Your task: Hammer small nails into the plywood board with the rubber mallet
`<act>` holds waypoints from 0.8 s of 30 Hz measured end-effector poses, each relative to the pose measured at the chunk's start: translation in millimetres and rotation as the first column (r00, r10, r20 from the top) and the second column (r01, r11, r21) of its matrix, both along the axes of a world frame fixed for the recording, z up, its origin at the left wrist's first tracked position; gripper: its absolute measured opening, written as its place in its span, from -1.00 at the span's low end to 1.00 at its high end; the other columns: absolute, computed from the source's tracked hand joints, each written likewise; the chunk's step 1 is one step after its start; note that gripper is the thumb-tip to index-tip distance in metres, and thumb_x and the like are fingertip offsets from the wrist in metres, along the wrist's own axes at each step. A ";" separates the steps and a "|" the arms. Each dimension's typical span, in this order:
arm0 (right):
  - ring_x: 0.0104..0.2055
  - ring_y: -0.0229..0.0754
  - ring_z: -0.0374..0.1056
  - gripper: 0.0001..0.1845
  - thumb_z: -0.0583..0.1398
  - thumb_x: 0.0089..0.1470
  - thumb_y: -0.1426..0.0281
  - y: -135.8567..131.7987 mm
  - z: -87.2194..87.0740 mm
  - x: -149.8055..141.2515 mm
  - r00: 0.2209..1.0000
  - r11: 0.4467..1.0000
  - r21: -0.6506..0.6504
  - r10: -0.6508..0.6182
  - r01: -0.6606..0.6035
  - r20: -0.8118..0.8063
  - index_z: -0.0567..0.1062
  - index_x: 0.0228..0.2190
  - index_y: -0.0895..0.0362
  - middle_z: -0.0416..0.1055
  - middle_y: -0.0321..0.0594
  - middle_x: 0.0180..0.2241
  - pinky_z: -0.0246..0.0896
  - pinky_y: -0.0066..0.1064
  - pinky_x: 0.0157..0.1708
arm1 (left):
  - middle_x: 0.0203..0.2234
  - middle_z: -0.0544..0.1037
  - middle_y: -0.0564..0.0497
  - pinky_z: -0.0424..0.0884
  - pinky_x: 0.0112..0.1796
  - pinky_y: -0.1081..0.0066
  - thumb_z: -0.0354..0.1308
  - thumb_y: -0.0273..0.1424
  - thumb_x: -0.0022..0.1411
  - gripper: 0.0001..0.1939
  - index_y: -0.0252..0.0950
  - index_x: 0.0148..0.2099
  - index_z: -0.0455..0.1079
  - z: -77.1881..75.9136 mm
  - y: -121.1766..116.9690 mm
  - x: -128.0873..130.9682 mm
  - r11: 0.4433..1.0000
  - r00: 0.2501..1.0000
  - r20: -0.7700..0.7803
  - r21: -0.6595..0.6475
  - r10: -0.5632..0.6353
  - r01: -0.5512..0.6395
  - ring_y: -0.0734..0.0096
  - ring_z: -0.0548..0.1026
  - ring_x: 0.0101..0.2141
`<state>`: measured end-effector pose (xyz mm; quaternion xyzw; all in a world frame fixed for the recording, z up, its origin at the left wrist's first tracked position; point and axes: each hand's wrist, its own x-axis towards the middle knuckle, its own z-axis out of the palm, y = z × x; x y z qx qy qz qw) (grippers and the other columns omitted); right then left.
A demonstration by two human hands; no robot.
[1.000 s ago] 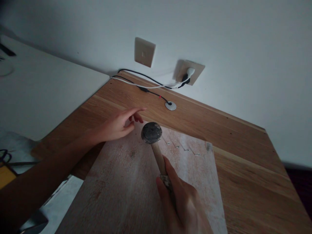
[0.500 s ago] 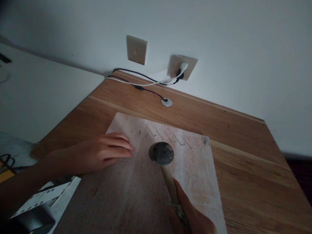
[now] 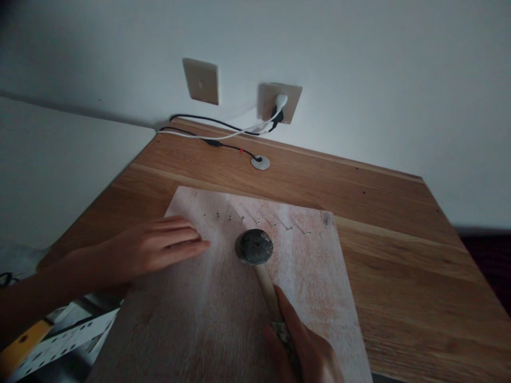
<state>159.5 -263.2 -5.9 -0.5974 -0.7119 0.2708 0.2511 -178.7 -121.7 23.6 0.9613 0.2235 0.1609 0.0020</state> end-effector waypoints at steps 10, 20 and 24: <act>-0.44 0.14 0.73 -0.28 0.21 0.32 0.24 3.0 -7.0 1.0 1.000 1.000 0.012 -0.007 0.007 -0.016 0.39 0.47 -0.16 0.75 -0.16 -0.39 0.67 -0.33 -0.52 | -0.20 0.76 0.03 0.61 -0.12 0.41 0.19 -0.35 0.42 -0.82 -0.22 -0.10 0.64 -16.7 36.0 -0.8 0.770 0.768 0.283 -0.506 0.575 -0.390 0.38 0.68 -0.23; -0.40 0.16 0.74 -0.34 0.25 0.32 0.18 -4.2 -12.3 4.6 0.998 0.999 0.020 -0.046 0.045 0.034 0.49 0.41 -0.15 0.76 -0.12 -0.36 0.69 -0.29 -0.48 | -0.21 0.75 0.02 0.59 -0.09 0.38 0.18 -0.38 0.42 -0.84 -0.20 -0.12 0.61 -25.3 35.8 2.5 0.814 0.811 0.289 -0.468 0.509 -0.344 0.37 0.68 -0.21; -0.42 0.15 0.74 -0.35 0.19 0.35 0.20 -1.5 -9.1 2.1 0.999 0.999 -0.035 -0.030 0.029 -0.025 0.47 0.42 -0.14 0.73 -0.13 -0.41 0.68 -0.29 -0.51 | -0.22 0.74 0.03 0.58 -0.12 0.41 0.19 -0.36 0.44 -0.85 -0.21 -0.12 0.59 -28.5 34.8 1.9 0.805 0.801 0.288 -0.474 0.525 -0.357 0.38 0.67 -0.21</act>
